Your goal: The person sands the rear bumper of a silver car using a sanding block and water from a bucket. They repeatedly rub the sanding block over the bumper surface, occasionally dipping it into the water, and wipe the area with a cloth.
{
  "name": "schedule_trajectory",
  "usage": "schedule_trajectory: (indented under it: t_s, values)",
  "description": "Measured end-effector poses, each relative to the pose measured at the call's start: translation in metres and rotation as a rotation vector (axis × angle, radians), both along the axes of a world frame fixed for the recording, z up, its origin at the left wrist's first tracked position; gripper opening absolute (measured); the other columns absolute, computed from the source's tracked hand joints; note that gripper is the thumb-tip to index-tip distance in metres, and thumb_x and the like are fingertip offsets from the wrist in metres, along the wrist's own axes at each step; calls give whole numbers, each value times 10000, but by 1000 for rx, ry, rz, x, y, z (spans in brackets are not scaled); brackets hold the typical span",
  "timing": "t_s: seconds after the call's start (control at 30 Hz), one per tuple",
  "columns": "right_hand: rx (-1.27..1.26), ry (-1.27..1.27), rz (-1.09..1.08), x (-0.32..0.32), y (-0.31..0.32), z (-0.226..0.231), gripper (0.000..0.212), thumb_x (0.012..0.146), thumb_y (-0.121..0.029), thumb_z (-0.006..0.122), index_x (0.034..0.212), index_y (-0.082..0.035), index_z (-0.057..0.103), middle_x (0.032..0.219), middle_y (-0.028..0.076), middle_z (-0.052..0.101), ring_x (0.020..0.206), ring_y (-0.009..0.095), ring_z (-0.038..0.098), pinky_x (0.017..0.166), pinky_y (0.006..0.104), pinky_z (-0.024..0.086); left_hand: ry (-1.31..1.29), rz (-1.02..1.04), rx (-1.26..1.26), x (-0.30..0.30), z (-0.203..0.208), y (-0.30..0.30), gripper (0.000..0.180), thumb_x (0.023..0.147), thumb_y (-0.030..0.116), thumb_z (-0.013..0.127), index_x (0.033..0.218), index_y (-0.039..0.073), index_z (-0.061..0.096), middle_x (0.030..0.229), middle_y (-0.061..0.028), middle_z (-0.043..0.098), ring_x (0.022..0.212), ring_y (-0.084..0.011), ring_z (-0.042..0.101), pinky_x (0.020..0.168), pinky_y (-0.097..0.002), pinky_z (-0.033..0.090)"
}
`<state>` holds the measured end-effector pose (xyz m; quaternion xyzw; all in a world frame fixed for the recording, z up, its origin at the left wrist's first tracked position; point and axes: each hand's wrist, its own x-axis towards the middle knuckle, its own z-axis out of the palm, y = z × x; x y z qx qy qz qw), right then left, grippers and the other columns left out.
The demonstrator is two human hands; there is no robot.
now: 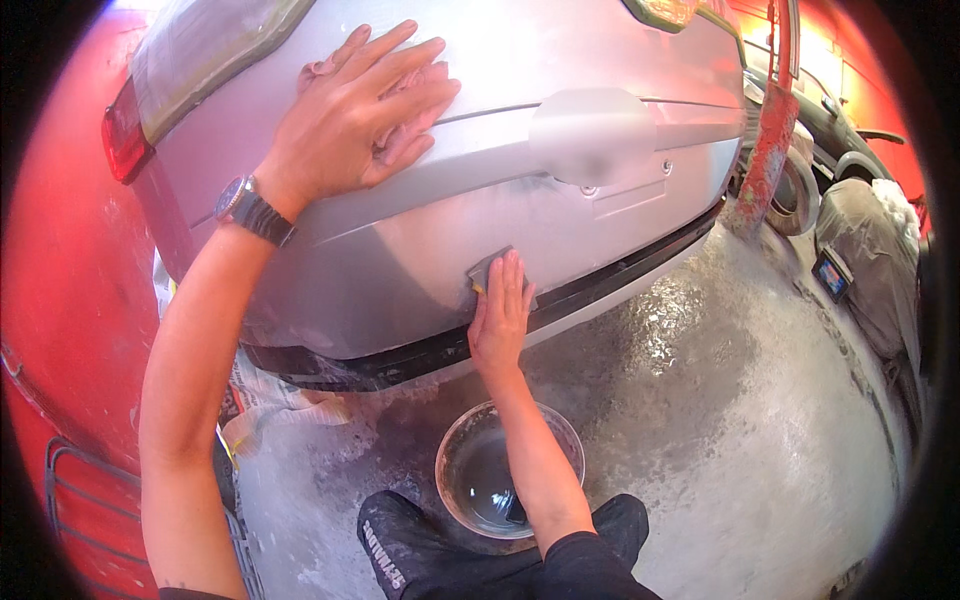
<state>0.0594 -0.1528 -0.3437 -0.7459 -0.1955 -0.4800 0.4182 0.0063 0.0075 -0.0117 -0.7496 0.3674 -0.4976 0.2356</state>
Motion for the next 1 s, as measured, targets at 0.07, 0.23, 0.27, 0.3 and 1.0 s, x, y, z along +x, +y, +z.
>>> schedule_trajectory:
  t_s: [0.07,0.23,0.27,0.3,1.0]
  values:
    - [75,-10,-17,12,5,35,553,1031,-78,620,1558,30,495,1666,262,445,1547,464,416,1237,636,320,0,-26,-7,3,-2,-3,466,927,236,775,1392,245,744,1619,-84,561,1556,-349,440,1298,-574,306]
    - [9,-21,-10,25,4,72,582,1016,-59,617,1580,0,486,1684,244,427,1561,443,401,1242,667,289,-13,-34,3,3,1,-3,461,922,247,785,1381,239,750,1614,-92,567,1553,-357,441,1300,-576,297]
    - [13,9,-8,17,2,44,582,1014,-58,618,1579,-2,488,1687,241,424,1563,441,399,1242,672,285,-4,-22,-1,0,0,-2,464,922,251,787,1385,239,749,1614,-93,567,1554,-357,440,1302,-575,294]
    - [14,37,-13,6,-1,10,581,1013,-57,619,1578,-4,490,1691,238,420,1565,438,397,1242,677,281,2,-18,-7,-1,1,-3,468,923,255,788,1389,240,747,1615,-94,566,1555,-357,439,1303,-573,291]
    - [-24,-30,37,10,7,65,627,994,-66,673,1588,-22,477,1695,230,419,1552,439,424,1226,660,308,-7,-2,13,-1,3,-4,471,946,302,794,1413,263,741,1608,-79,579,1554,-342,448,1297,-572,304]
